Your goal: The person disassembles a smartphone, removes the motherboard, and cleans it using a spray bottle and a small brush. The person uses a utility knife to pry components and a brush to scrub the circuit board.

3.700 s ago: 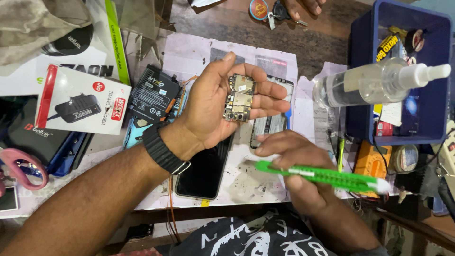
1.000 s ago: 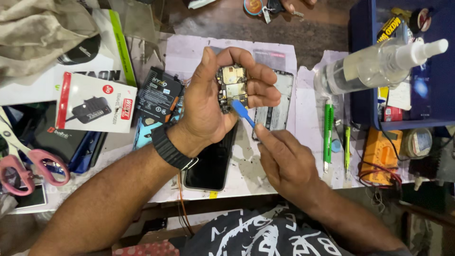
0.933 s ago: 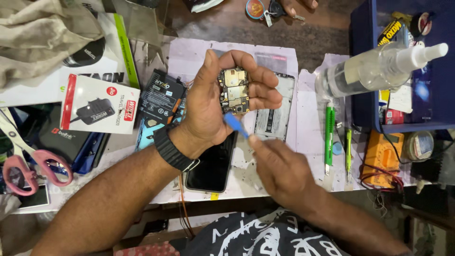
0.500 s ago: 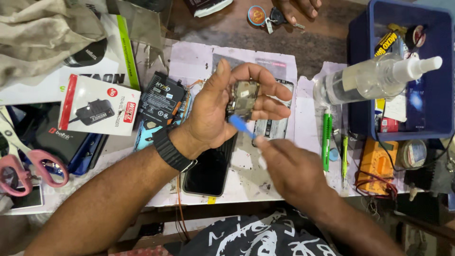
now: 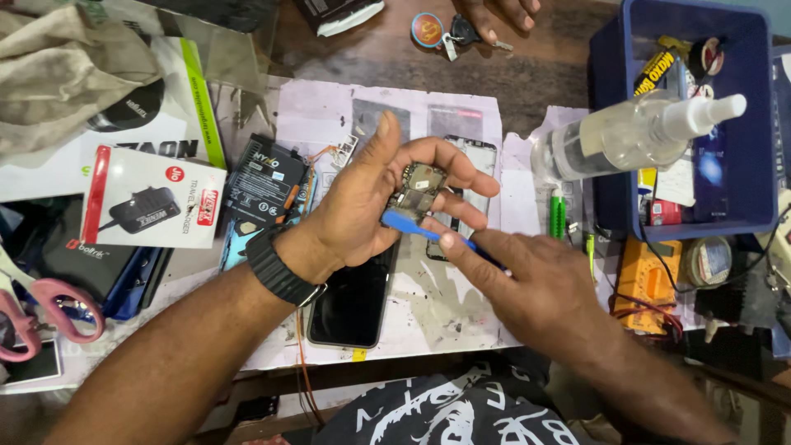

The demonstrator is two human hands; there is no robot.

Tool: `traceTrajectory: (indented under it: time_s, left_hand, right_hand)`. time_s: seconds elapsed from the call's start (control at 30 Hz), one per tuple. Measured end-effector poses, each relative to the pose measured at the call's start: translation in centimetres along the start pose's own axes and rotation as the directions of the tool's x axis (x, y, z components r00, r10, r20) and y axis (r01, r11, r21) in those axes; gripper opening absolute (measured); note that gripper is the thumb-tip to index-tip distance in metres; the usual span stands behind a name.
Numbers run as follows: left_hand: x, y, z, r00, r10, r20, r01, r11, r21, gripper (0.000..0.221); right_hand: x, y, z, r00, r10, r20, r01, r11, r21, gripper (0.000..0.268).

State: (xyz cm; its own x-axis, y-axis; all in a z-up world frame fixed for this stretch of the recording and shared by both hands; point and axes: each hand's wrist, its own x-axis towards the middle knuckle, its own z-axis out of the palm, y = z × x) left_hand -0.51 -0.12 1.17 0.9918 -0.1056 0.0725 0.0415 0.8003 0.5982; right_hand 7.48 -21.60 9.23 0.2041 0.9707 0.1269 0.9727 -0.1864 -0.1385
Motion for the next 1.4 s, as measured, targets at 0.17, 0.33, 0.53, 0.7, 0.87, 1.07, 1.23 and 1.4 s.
traceTrajectory:
  time_s: [0.17,0.33,0.53,0.7,0.87,1.07,1.23,1.4]
  left_hand:
    - [0.3,0.5,0.3,0.994,-0.107,-0.027,0.109,0.988,0.109,0.095]
    - [0.0,0.5,0.5,0.980,-0.196,-0.048,0.200,0.972,0.125,0.101]
    - [0.1,0.4,0.3,0.972,-0.235,-0.020,0.235,0.972,0.029,0.104]
    - [0.1,0.2,0.2,0.975,-0.221,0.035,0.223,0.974,-0.048,0.104]
    - [-0.2,0.5,-0.2,0.967,-0.253,0.035,0.255,0.965,-0.055,0.105]
    - [-0.2,0.6,0.4,0.967,-0.253,0.019,0.253,0.967,0.009,0.107]
    - [-0.2,0.4,0.6,0.964,-0.262,0.034,0.263,0.965,-0.014,0.108]
    - [-0.1,0.2,0.4,0.961,-0.268,0.071,0.269,0.963,-0.004,0.105]
  right_hand:
    - [0.1,1.0,-1.0,0.990,-0.021,-0.138,0.014,0.998,-0.058,0.044]
    - [0.1,1.4,-1.0,0.987,0.004,-0.160,-0.014,0.998,-0.061,0.048]
    - [0.1,1.5,-0.5,0.985,0.035,-0.170,-0.040,0.999,-0.025,0.037]
    - [-0.2,1.5,-0.1,0.995,-0.012,-0.101,0.010,1.000,-0.027,0.032]
    - [0.1,1.2,0.4,0.984,0.170,-0.061,-0.166,0.984,0.061,0.019]
    - [-0.1,1.5,-0.1,0.988,0.045,-0.145,-0.032,0.995,0.091,0.035]
    - [-0.7,1.4,-0.2,0.979,0.143,-0.148,-0.124,0.984,0.127,0.043]
    - [-0.8,1.1,0.4,0.978,0.079,-0.194,-0.068,0.996,0.060,0.037]
